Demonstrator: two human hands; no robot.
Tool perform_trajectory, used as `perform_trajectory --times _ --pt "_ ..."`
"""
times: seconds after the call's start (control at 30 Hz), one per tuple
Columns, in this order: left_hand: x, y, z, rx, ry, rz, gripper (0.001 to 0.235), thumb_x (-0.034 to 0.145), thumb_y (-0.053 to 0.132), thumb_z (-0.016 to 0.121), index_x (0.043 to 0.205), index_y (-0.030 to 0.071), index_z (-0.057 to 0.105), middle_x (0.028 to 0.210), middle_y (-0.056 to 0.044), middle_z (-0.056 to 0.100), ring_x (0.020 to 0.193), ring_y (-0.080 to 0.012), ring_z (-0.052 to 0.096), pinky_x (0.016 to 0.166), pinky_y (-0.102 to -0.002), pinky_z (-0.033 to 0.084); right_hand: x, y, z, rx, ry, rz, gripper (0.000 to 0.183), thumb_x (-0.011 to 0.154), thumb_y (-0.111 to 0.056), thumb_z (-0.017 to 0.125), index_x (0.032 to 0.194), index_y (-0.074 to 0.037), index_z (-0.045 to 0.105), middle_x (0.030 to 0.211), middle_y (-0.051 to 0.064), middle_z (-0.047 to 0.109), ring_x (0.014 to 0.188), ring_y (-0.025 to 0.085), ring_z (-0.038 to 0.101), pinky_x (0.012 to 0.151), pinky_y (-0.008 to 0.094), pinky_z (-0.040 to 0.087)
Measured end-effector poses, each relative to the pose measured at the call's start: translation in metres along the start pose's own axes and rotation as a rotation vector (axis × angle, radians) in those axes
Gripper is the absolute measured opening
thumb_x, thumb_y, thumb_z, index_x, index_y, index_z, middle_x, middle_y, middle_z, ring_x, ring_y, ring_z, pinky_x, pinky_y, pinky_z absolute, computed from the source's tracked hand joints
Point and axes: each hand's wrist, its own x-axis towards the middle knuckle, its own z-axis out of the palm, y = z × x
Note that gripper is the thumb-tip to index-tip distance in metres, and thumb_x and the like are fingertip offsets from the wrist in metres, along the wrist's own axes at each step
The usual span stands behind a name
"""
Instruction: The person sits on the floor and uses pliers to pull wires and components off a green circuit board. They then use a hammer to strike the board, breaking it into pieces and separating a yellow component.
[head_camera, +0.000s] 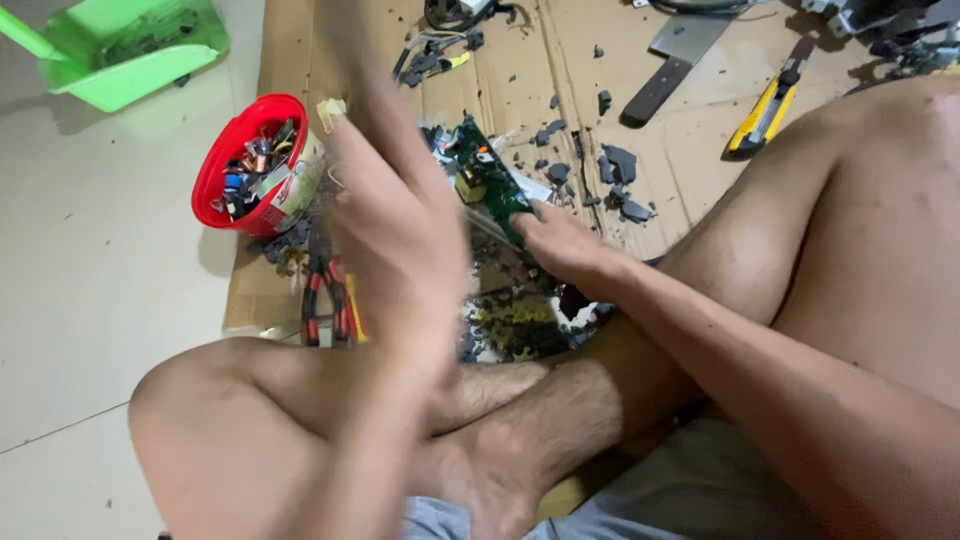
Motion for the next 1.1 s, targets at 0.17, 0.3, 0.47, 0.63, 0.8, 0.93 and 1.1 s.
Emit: perform_trajectory --times 0.17,0.3,0.47,0.63,0.8,0.93,1.1 --pt "-0.034 -0.042 -0.001 0.341 -0.602 -0.515 0.059 0.105 0.052 0.032 0.103 0.004 0.066 0.091 -0.019 0.073 0.081 -0.0396 0.071 0.065 -0.056 0.053 -0.011 -0.002 0.005 0.026 0.019 0.07 0.029 0.103 -0.035 0.039 0.11 -0.01 0.052 0.096 0.009 0.052 0.084 0.022 0.042 0.076 0.037 0.034" --pt "0.031 -0.015 -0.014 0.133 -0.286 -0.132 0.057 0.102 0.051 0.025 0.093 0.005 0.057 0.077 -0.02 0.073 0.076 -0.0438 0.071 0.068 -0.055 0.049 -0.012 -0.011 0.001 0.023 0.058 0.088 0.03 0.102 -0.035 0.039 0.109 -0.011 0.056 0.097 0.011 0.057 0.081 0.023 0.049 0.069 0.039 0.038" --pt "0.027 -0.008 -0.005 -0.003 0.115 0.29 0.014 0.108 0.019 0.036 0.111 0.006 0.032 0.075 -0.011 0.041 0.068 -0.0317 0.042 0.058 -0.042 0.033 -0.007 -0.008 -0.002 0.024 0.004 0.092 0.061 0.1 -0.039 0.037 0.154 -0.011 0.032 0.151 0.012 0.039 0.134 0.025 0.041 0.11 0.042 0.033" --pt "-0.029 -0.035 -0.007 0.236 -0.687 -0.568 0.066 0.101 0.056 0.031 0.118 0.001 0.063 0.117 -0.028 0.067 0.124 -0.0427 0.06 0.102 -0.058 0.048 -0.007 0.008 0.009 0.061 0.032 0.066 0.056 0.099 -0.038 0.04 0.145 -0.008 0.049 0.129 0.018 0.062 0.111 0.031 0.06 0.097 0.048 0.044" --pt "0.052 -0.003 -0.017 0.164 -0.25 -0.126 0.068 0.098 0.057 0.026 0.09 0.003 0.065 0.085 -0.024 0.072 0.079 -0.0449 0.069 0.064 -0.056 0.047 -0.008 -0.013 -0.01 -0.084 0.01 0.089 0.061 0.101 -0.041 0.034 0.15 -0.005 0.038 0.156 0.017 0.042 0.135 0.031 0.049 0.11 0.05 0.041" --pt "0.063 0.019 -0.02 0.042 -0.034 0.199 0.022 0.101 0.019 0.036 0.085 0.017 0.021 0.078 -0.001 0.02 0.076 -0.0226 0.02 0.058 -0.039 0.023 -0.01 -0.009 -0.006 -0.051 0.004 0.119 0.068 0.099 -0.043 0.035 0.158 -0.01 0.025 0.166 0.012 0.026 0.15 0.028 0.032 0.121 0.048 0.029" --pt "-0.048 -0.046 0.006 0.376 -0.707 -0.573 0.047 0.106 0.049 0.039 0.104 0.009 0.062 0.093 -0.02 0.073 0.082 -0.0381 0.072 0.07 -0.054 0.056 0.012 0.005 0.002 0.223 -0.005 0.066 0.021 0.105 -0.028 0.042 0.112 -0.011 0.052 0.085 0.011 0.068 0.063 0.02 0.06 0.049 0.032 0.046"
